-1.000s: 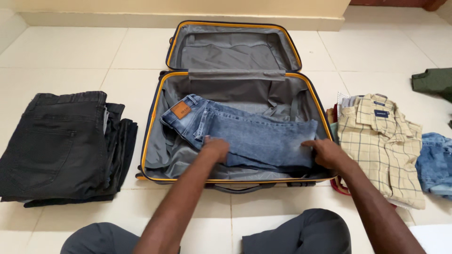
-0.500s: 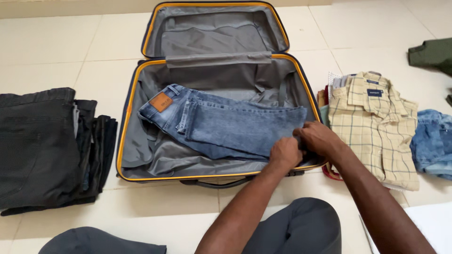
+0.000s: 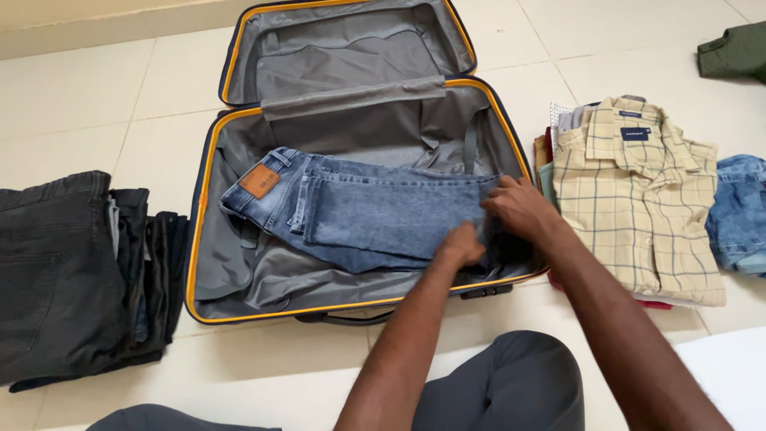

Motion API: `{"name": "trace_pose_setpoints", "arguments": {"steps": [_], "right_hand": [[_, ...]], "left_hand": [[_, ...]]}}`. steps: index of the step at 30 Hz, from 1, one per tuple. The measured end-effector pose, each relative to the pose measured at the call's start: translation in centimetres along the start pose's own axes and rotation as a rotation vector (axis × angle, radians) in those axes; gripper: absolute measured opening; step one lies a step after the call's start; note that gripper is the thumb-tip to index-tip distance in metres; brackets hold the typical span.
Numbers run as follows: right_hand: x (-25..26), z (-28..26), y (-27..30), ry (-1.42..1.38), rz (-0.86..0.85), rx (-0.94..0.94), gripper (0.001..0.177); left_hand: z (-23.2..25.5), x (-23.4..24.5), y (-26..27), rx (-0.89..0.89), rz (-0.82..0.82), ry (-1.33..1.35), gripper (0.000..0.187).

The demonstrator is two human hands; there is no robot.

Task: The person picks up folded pants and shirts from stacks on the floor and places them into an open suitcase, smoothing the fabric after each item is added.

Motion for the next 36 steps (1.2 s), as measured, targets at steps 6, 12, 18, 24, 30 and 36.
{"name": "trace_pose_setpoints", "arguments": {"steps": [6,12,18,24,30,36], "right_hand": [[-3.0,-0.5,-1.7,-0.029,-0.005,0.042,0.028],[-5.4,0.0,-1.8,-0.177,0.017,0.22,0.038],[-4.6,-1.1,-1.7,0.018,-0.011,0.196,0.031],[-4.7,-1.4,-2.2,0.153,-0.146,0.171,0.023],[-5.0,-0.9,-2.2,0.022,-0.104,0.146,0.031],[-5.1,-0.2,-2.1,-0.049,-0.077,0.107,0.032]], "left_hand": [[-2.9,-0.3,-0.7,0.153,-0.046,0.266,0.051],[-2.2,2.0,2.2,0.138,0.139,0.299,0.045],[2.9,5.1,5.1,-0.21,0.456,-0.262,0.028],[5.6,3.7,5.6,-0.203,0.177,-0.351,0.016],[5.9,2.6,3.2,-0.081,0.209,-0.34,0.016],[4.7,2.3,2.0,-0.005,0.276,-0.304,0.017]]}}
Point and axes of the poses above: each hand's wrist, its own y-axis away from the middle knuckle, its own x-axis out of the back of the hand, z = x × y, the point moved 8 cm from there along -y, towards the middle knuckle, and after that the axes turned 2 degrees about -x, right-handed, at the moved point
